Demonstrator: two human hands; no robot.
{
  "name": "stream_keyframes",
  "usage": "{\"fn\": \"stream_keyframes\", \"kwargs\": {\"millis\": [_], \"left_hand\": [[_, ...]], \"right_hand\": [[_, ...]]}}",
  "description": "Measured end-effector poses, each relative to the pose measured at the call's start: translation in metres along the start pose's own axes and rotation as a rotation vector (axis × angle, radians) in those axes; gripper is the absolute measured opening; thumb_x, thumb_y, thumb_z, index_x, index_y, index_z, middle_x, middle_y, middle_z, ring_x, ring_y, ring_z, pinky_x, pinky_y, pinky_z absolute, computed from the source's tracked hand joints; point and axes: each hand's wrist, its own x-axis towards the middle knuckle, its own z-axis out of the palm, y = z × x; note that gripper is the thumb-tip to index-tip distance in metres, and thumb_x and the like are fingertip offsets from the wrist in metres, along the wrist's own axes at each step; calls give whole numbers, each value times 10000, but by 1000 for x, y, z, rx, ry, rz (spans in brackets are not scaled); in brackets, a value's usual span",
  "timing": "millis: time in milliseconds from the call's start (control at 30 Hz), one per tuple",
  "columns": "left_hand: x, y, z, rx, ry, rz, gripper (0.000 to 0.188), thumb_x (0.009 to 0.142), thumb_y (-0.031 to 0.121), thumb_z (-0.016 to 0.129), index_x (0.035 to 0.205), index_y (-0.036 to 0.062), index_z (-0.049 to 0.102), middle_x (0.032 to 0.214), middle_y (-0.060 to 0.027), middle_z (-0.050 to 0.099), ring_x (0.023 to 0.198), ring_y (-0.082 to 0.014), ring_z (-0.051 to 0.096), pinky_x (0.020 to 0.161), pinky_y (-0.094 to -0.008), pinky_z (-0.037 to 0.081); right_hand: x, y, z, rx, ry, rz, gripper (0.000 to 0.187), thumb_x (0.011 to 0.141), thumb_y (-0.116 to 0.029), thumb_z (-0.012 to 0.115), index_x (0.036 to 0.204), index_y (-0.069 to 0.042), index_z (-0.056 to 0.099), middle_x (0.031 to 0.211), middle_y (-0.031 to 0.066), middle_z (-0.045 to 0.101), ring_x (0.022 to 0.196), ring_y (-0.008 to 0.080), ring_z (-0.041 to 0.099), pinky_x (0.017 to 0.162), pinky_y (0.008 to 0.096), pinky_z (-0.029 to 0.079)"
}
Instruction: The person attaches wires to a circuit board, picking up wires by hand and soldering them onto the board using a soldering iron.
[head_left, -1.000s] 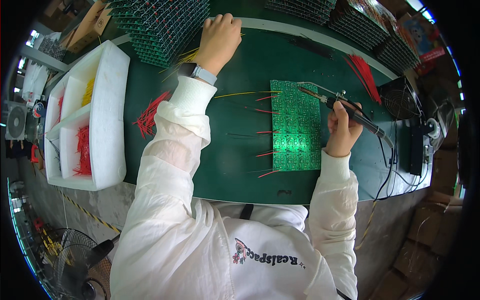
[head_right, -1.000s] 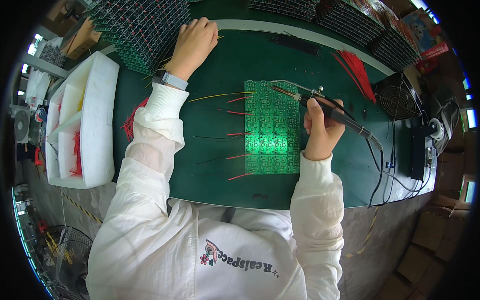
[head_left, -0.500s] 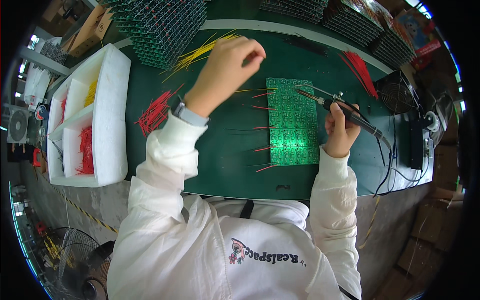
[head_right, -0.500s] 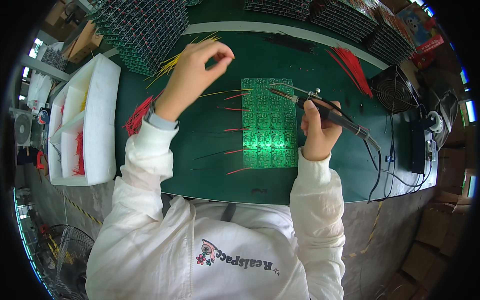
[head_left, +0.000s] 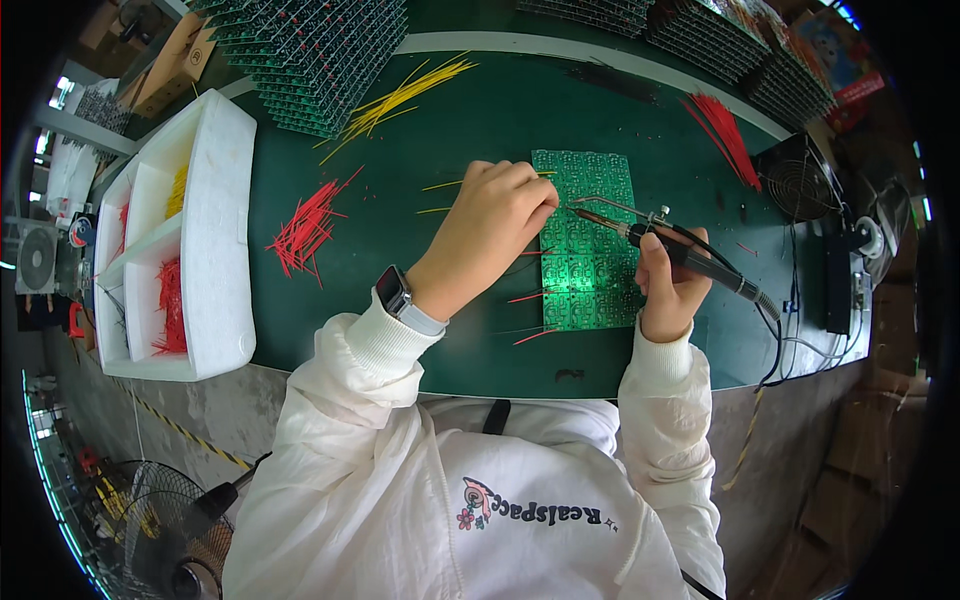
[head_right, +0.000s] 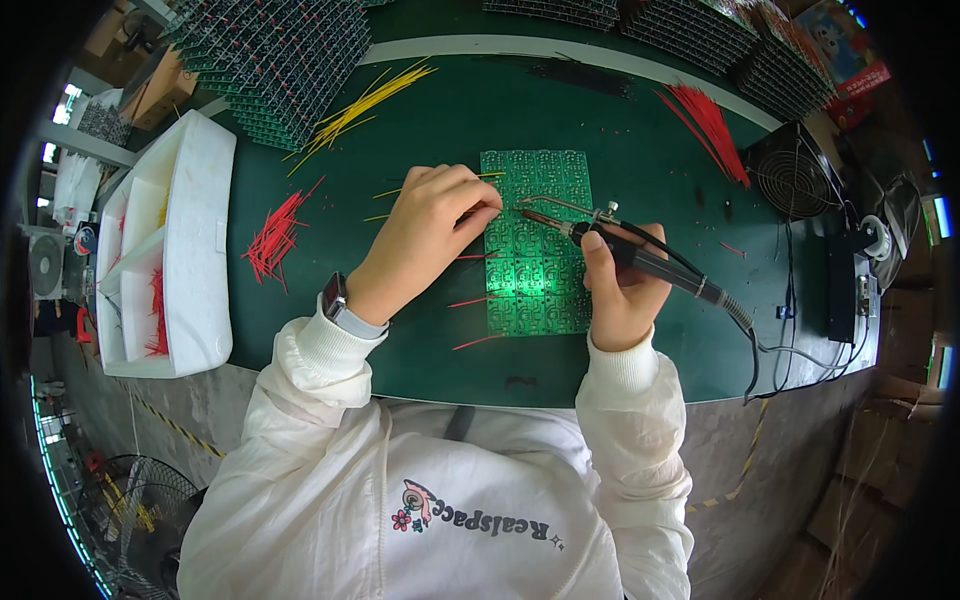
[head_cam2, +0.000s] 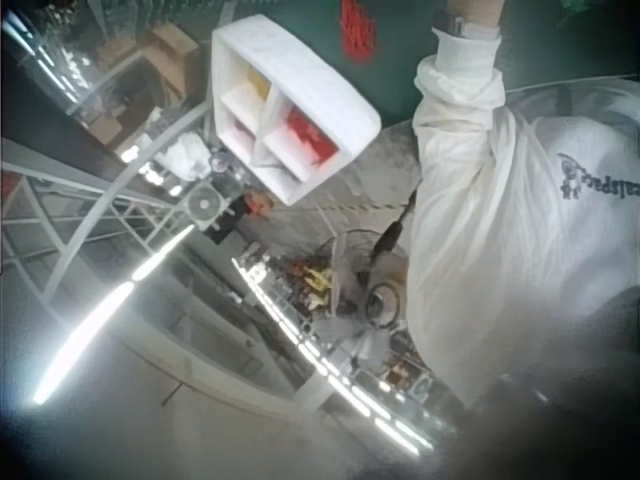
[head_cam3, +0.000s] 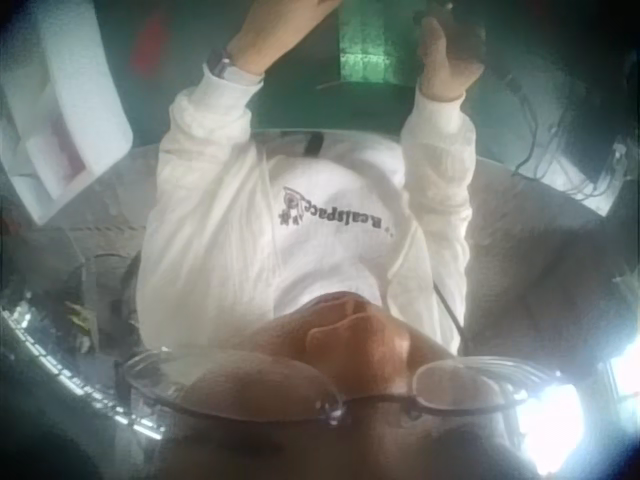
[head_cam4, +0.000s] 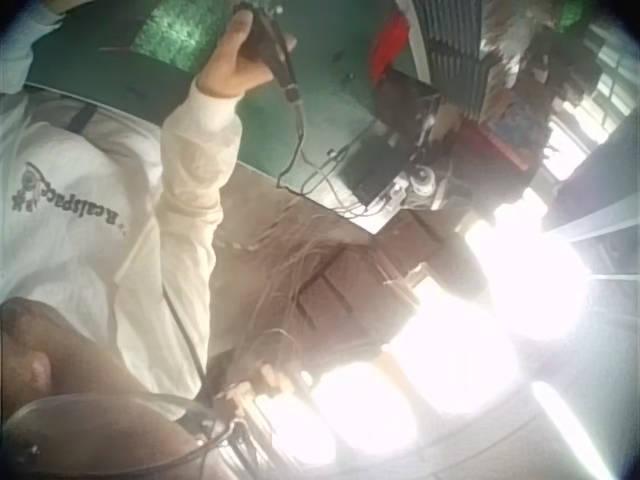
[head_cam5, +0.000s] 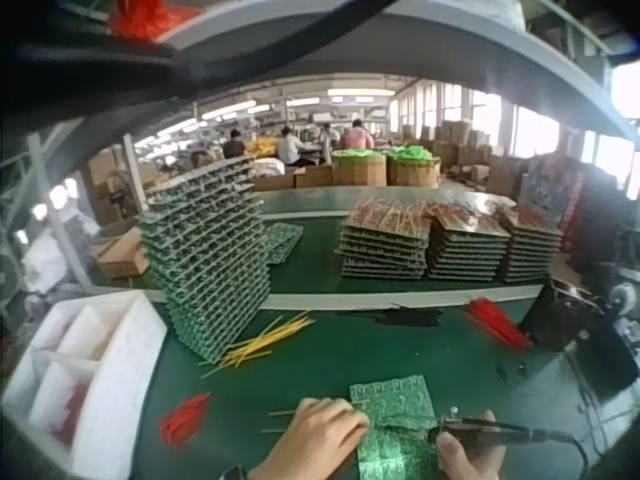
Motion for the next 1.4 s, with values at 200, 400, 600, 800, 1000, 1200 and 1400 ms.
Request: {"fn": "stream_keyframes", "kwargs": {"millis": [200, 400, 600, 800, 1000, 1200, 1400], "left_hand": [[3, 0, 0, 34, -19, 12, 48, 772, 73, 642, 797, 52, 607, 769, -39, 578, 749, -205, 547, 760, -327, 388], [3, -1, 0, 26, -31, 14, 43, 772, 71, 638, 794, 50, 608, 763, -40, 578, 746, -205, 545, 756, -326, 386], [4, 1, 1, 5, -36, 4, 49, 774, 75, 638, 797, 45, 608, 760, -44, 581, 744, -207, 547, 748, -326, 385], [5, 2, 2, -2, -26, -14, 50, 776, 76, 640, 794, 42, 609, 758, -50, 587, 728, -213, 552, 739, -326, 388], [4, -2, 3, -42, -32, -49, 45, 779, 75, 638, 791, 43, 609, 742, -50, 586, 702, -218, 552, 730, -328, 395], [5, -1, 3, -44, -30, -45, 52, 774, 77, 645, 785, 40, 611, 728, -53, 581, 691, -219, 548, 722, -326, 393], [6, 1, 2, -35, -26, -49, 54, 771, 76, 649, 776, 35, 614, 725, -58, 581, 686, -220, 545, 716, -327, 391]], "right_hand": [[1, -2, 3, -12, -4, 9, 208, 794, -86, 689, 860, 7, 516, 690, 21, 537, 501, 44, 458, 450, 175, 359], [0, -1, 2, -25, -1, 11, 205, 798, -90, 686, 855, 8, 516, 690, 20, 538, 503, 42, 460, 451, 174, 361], [0, -2, 2, -15, -5, 1, 198, 799, -89, 683, 850, 5, 517, 685, 13, 529, 508, 37, 455, 456, 174, 359], [1, -2, 1, -9, -3, 11, 189, 798, -79, 682, 856, 10, 527, 690, 8, 518, 514, 35, 450, 459, 173, 357], [1, 0, 1, -15, -13, 6, 180, 797, -73, 681, 861, 18, 540, 711, 3, 509, 523, 33, 450, 459, 173, 356], [1, 1, 1, 10, -31, -2, 175, 796, -65, 680, 854, 15, 536, 693, 0, 504, 520, 34, 439, 457, 180, 345], [1, 1, 1, 12, -29, 5, 173, 797, -57, 676, 856, 11, 528, 682, 0, 505, 520, 32, 433, 458, 181, 337]]}}
